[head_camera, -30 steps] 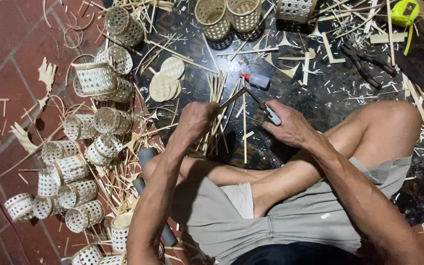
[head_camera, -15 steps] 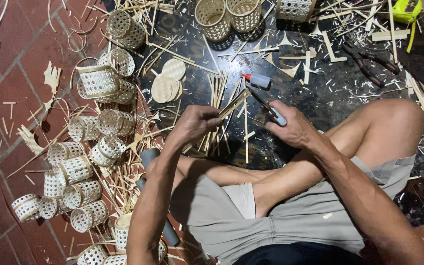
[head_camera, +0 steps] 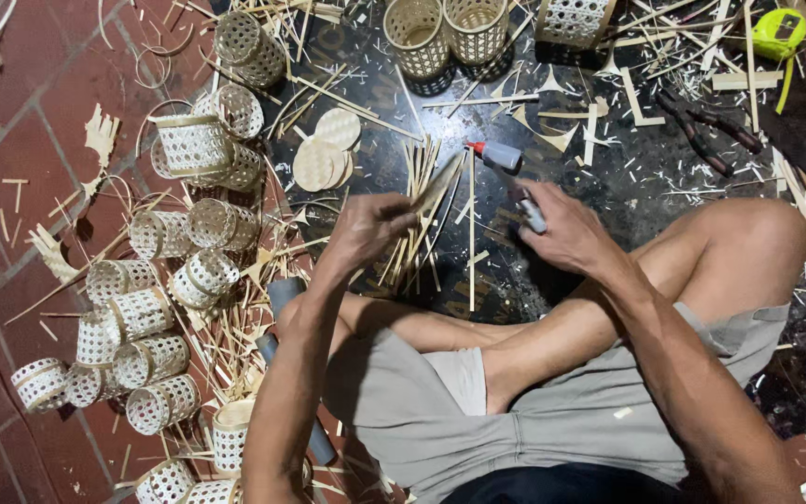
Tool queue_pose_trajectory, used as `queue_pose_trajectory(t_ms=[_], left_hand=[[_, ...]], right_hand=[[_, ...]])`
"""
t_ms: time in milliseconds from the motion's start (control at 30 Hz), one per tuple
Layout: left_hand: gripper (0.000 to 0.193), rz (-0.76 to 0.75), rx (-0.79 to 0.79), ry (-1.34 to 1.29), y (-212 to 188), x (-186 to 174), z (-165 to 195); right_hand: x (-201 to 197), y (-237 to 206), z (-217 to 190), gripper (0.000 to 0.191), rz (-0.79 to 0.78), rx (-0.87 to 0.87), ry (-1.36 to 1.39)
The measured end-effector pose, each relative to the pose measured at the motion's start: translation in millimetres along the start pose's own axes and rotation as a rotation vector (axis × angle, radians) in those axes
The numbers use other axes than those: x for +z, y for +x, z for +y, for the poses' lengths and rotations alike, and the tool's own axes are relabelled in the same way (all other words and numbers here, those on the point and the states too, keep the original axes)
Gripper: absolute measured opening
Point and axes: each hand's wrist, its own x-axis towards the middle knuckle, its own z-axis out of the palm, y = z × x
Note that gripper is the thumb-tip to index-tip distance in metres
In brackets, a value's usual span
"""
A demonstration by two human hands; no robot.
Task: The person sits on the floor and uses shears to cut long bamboo strips into shorter pieces. They repeatedly measure the strips against a cylindrical template and cut them to size, placing the finished pieces in a pile.
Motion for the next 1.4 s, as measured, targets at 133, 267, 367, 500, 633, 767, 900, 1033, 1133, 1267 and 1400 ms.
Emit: queue_pose_trajectory(t_ms=[133, 267, 367, 500, 633, 767, 900, 1033, 1133, 1267, 1400], left_hand=[[0.019, 0.159, -0.145, -0.156, 34.6, 21.3, -33.0], [0.023, 0.309, 0.037, 0.013, 70.2, 63.6, -62.8], [0.026, 0.334, -0.008, -0.011, 80.5, 77.8, -80.2], [0.029, 0.286, -0.16, -0.056, 78.9, 80.5, -83.3], [0.028, 0.418, -0.109, -0.044, 70.0, 75.5, -70.5], [0.03, 0.453, -0.239, -0.079, 50.3, 63.9, -67.5], [0.034, 0.509, -0.265, -0.072, 42.7, 65.3, -69.8], [0.035, 0.407, -0.258, -0.102, 53.4, 80.8, -64.4], [0.036, 0.336, -0.211, -0.176, 55.9, 84.4, -61.0], [0.036, 0.333, -0.137, -0.192, 52.2, 77.3, -61.4], [0.033, 0.494, 0.007, -0.13, 51.2, 77.9, -63.3]], right_hand=[[6.6, 7.4, -3.9, 0.062, -0.244, 0.107, -0.604], [10.9, 8.8, -6.4, 0.081, -0.377, 0.198, -0.715], [13.7, 15.5, 6.9, 0.08, -0.276, 0.111, -0.629], [33.3, 54.1, 38.3, 0.041, 0.105, -0.061, -0.47], [61.7, 119.0, 58.7, 0.029, -0.017, 0.034, -0.544], [50.7, 142.3, 67.2, 0.028, -0.137, 0.084, -0.597], [16.6, 141.9, 73.8, 0.036, 0.101, 0.137, -0.248], [10.5, 173.7, 76.2, 0.034, 0.438, 0.213, -0.13], [21.4, 208.7, 76.9, 0.031, 0.563, 0.153, -0.115], [37.4, 242.9, 77.5, 0.029, 0.668, 0.11, -0.154], [38.7, 262.4, 76.6, 0.027, 0.694, 0.174, -0.136]])
